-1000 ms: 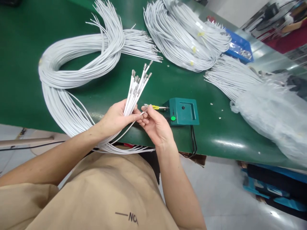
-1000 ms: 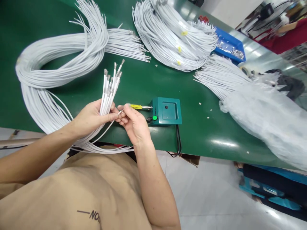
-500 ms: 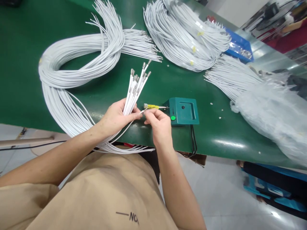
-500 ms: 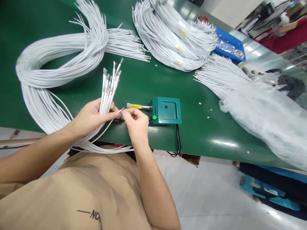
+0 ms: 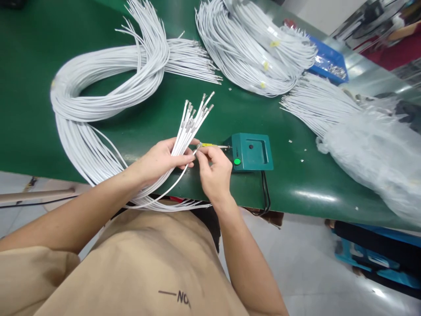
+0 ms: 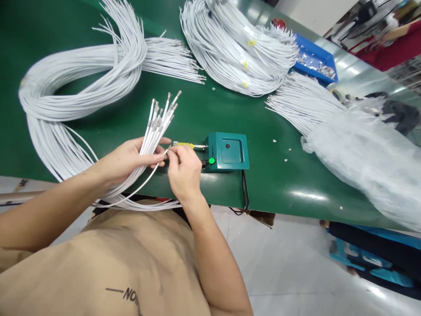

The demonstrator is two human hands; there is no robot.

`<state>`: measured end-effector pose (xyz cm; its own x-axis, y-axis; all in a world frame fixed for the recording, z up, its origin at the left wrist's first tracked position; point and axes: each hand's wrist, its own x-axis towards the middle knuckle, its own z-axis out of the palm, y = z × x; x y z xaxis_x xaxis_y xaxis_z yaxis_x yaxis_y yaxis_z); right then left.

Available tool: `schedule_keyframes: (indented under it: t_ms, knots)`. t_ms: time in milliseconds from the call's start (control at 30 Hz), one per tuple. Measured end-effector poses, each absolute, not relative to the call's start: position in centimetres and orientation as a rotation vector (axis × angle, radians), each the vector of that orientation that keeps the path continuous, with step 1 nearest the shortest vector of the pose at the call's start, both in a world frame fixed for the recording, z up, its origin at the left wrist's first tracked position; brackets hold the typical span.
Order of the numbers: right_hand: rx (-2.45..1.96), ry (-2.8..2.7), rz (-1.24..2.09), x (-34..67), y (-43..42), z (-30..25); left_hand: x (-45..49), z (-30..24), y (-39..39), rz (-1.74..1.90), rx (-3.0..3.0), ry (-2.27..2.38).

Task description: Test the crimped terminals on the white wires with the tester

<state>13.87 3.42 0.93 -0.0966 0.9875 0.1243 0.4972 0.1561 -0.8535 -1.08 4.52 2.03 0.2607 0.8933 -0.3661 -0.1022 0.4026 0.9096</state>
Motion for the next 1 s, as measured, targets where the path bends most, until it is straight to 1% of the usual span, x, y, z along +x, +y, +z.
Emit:
schedule_keyframes:
  t_ms: [67,100,133,200,300,500,1000]
  knots:
    - [-1.433,-2.057,0.413,14.3,3.5,0.9,-1.0,1.9,4.9,0.79,0.857,1.043]
    - [-1.415,-2.205,0.255,14.6,3.7,1.1,-1.0,1.9,5.1,0.779,0.843,1.027]
    - [-1.394,-2.314,0.145,15.0,4.0,1.4,-0.9,1.8,5.2,0.77,0.837,1.02]
    - [-1.396,-2.401,0.026,16.0,4.8,2.2,-0.8,1.6,5.5,0.776,0.842,1.035]
    - [-1.486,-2.39,0.018,17.6,6.4,3.1,-0.5,1.1,5.8,0.795,0.877,1.073]
    - [-1.48,-2.567,0.203,18.9,8.3,3.1,-0.1,0.7,6.1,0.802,0.937,1.127]
    - [-1.499,-2.476,0.12,18.8,8.9,2.1,0.3,-1.5,7.2,0.775,1.113,1.419]
